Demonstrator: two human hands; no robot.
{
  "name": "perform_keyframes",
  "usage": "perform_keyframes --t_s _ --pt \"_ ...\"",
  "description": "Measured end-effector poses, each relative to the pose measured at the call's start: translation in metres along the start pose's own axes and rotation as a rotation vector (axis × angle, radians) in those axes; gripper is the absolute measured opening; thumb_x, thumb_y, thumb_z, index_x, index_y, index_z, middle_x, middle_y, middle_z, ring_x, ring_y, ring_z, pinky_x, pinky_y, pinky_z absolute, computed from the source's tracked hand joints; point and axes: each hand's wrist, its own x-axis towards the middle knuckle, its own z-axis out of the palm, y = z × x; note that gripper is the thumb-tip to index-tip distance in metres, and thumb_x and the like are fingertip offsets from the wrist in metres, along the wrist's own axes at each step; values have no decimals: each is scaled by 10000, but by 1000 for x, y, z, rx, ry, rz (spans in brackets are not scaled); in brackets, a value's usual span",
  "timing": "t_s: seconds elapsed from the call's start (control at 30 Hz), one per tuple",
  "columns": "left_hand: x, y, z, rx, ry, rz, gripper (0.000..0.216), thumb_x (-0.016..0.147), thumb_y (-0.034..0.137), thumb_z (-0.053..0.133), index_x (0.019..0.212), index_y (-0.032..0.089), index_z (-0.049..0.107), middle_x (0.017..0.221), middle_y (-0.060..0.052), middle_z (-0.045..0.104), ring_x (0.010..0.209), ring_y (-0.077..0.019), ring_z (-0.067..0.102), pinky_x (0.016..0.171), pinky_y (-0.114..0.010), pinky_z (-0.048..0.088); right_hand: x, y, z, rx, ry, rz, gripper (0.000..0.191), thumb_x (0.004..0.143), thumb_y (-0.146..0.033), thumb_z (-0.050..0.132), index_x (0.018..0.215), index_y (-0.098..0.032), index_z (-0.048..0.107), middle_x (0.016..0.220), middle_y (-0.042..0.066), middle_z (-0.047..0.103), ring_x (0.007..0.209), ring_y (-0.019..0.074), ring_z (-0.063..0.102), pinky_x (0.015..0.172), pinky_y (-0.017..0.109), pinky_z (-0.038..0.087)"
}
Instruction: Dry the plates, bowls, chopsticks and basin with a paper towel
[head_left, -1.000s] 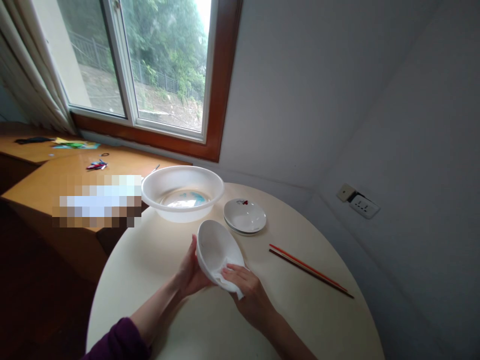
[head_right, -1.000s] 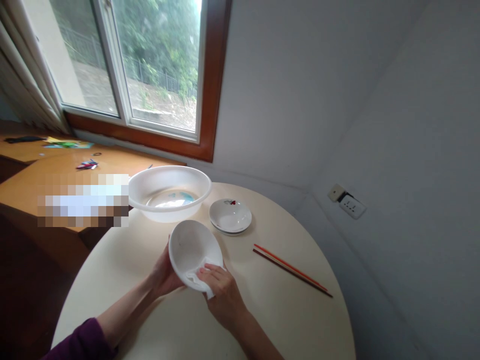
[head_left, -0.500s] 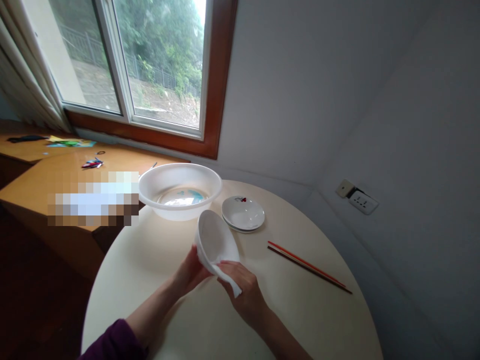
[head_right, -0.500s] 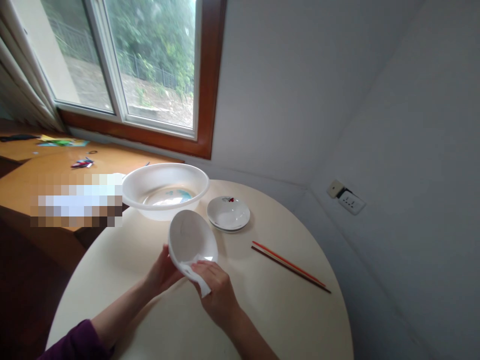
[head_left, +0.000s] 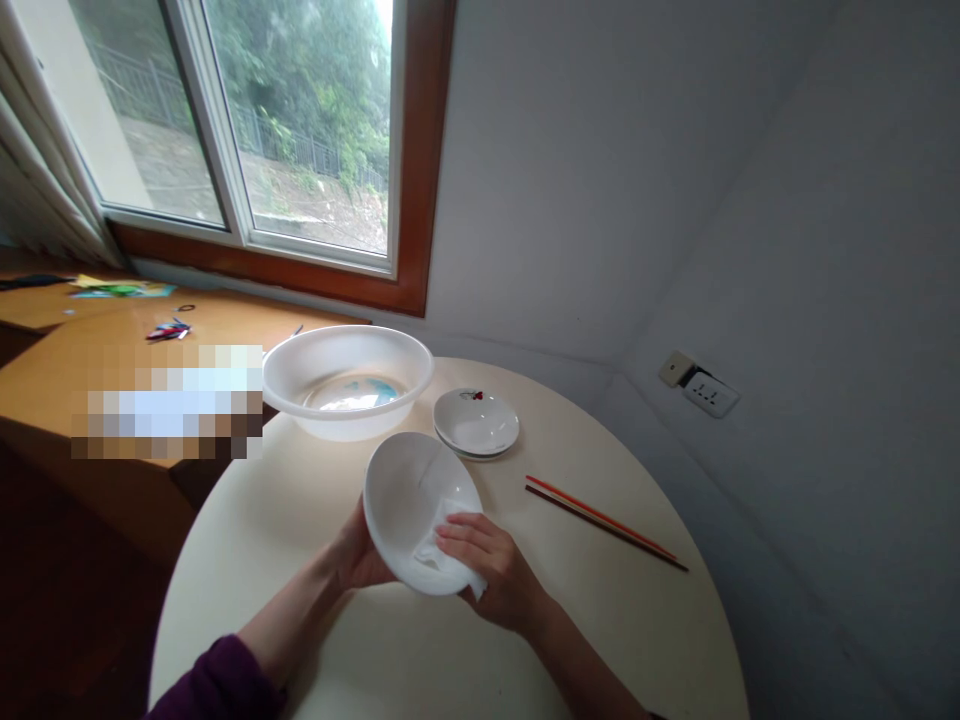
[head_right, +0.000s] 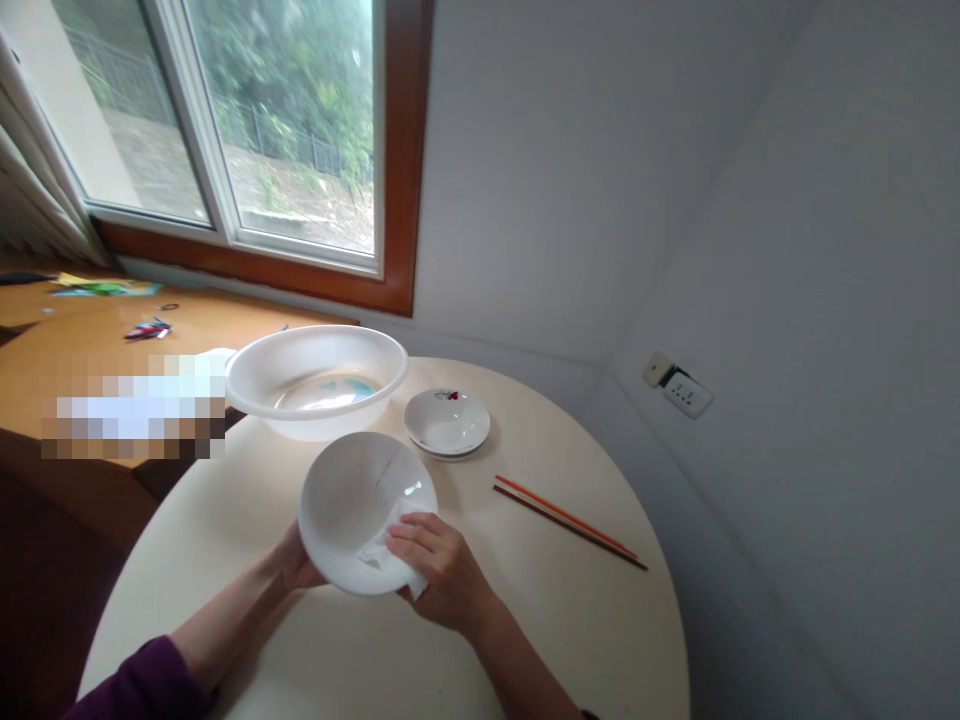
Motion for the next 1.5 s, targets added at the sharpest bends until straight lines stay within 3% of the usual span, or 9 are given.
perform_keyframes --t_s 0.2,0.37,0.47,0.7,0.83,1.0,1.17,1.37,1.5 --pt "-2 -1 -6 25 -79 51 701 685 601 595 1160 86 588 1086 -177 638 1142 -332 484 1012 -458 279 2 -6 13 -31 96 110 223 832 -271 540 1022 -173 602 964 101 691 971 216 607 854 383 512" --pt "-6 -9 -27 240 101 175 516 675 364 717 1131 144 620 1061 -122 664 1051 -275 564 961 -376 370 10 -18 23 22 199 265 146 841 -264 549 942 -196 629 877 72 703 876 193 637 803 344 527" --pt "-7 -9 -31 241 177 199 551 683 356 712 1189 181 586 1115 -119 646 1061 -290 561 952 -392 382 13 -22 23 41 212 267 154 851 -262 533 955 -198 626 870 71 701 866 186 640 805 334 521" --pt "-3 1 -11 65 45 138 641 720 602 552 1169 148 607 1123 -135 648 1194 -338 454 1048 -459 255 11 -13 10 19 102 112 201 829 -265 541 1007 -181 582 914 84 692 904 195 619 825 344 514" --pt "-6 3 -3 28 -19 59 524 787 474 530 1187 142 595 1101 -132 659 1192 -334 460 1050 -491 238 6 -1 -2 -12 32 63 224 796 -330 541 968 -188 568 936 96 681 965 217 600 865 378 493" --pt "-19 4 -4 108 -44 -49 405 759 371 578 1106 180 659 977 -98 707 1119 -342 526 1002 -493 316 4 2 -12 -8 -15 26 296 723 -330 561 977 -179 552 982 112 662 1009 232 575 885 391 479" --pt "-15 5 2 86 -3 -112 457 782 411 546 1167 174 617 1029 -112 685 1124 -337 520 989 -490 328 6 -1 -10 13 10 14 213 731 -310 576 899 -179 568 911 103 679 940 224 596 850 372 507" --pt "-3 3 -1 -32 -55 -63 775 693 646 540 1254 112 521 1213 -201 566 1209 -382 413 1000 -557 267 4 -1 2 -57 120 72 203 752 -349 631 850 -182 571 830 87 690 868 218 621 813 359 529" --pt "-5 -1 -8 39 -80 17 764 610 579 675 1216 127 560 1223 -185 567 1249 -383 364 1033 -544 219 6 -7 7 -91 130 133 183 779 -330 599 883 -181 575 829 87 686 876 224 619 818 367 522"
